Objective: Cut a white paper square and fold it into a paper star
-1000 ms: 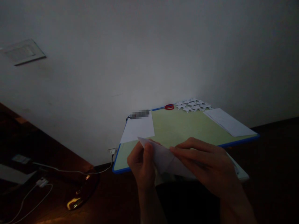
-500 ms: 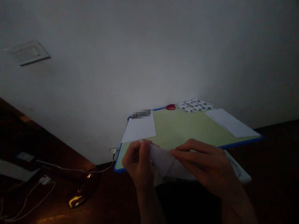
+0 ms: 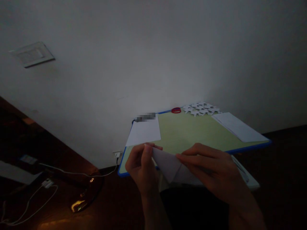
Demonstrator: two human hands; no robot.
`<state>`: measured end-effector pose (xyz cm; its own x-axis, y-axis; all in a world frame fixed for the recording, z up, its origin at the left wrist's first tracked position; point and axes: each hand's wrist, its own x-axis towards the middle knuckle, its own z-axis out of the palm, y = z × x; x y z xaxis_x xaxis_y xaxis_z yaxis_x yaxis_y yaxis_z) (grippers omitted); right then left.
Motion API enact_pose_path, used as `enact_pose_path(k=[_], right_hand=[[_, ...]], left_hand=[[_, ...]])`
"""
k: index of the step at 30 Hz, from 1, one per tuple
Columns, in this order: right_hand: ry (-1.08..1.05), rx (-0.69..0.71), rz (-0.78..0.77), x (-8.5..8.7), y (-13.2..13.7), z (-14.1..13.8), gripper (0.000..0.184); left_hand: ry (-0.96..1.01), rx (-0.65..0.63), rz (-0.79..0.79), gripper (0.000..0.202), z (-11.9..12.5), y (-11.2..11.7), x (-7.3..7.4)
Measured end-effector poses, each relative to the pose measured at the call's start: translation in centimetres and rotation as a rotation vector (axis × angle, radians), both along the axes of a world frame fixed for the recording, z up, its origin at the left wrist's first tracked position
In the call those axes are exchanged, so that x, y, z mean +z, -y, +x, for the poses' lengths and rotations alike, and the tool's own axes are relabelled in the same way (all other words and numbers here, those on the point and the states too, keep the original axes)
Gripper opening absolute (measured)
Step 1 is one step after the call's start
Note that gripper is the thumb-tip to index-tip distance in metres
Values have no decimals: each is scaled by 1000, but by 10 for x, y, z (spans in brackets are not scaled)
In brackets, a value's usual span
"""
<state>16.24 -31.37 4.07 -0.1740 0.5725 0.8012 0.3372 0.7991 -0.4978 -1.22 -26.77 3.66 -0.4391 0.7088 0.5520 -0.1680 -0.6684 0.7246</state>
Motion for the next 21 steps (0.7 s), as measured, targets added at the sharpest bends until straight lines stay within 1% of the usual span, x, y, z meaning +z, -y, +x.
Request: enact_pose_path(k=[3, 6, 9, 10, 12, 14, 16, 19, 21], right_hand=[[1, 9, 2, -2, -1, 1, 31], [-10, 8, -18, -3, -3, 1, 30], [-44, -39, -45, -1, -3, -1, 27], [-67, -69, -47, -1, -3, -2, 25], [-124, -147, -48, 0, -5, -3, 21], [-183, -229, -65, 0, -7, -3, 18], [-239, -284, -100, -1, -10, -1, 15], [-320, -321, -149, -4, -15, 1, 12], [-362, -343, -168, -6, -18, 3, 11]], left_hand=[[-17, 43, 22, 13, -2, -1, 3], [-56, 81, 2, 15, -3, -1, 3], [-152, 110, -26, 19, -3, -1, 0], [-203, 99, -43, 22, -3, -1, -1], [-313, 7, -90, 29, -4, -2, -2], [-399, -144, -148, 32, -4, -2, -4], [-444, -278, -199, 30, -5, -3, -5], [-474, -428, -249, 21, -8, -4, -6], [-500, -512, -282, 20, -12, -5, -6]])
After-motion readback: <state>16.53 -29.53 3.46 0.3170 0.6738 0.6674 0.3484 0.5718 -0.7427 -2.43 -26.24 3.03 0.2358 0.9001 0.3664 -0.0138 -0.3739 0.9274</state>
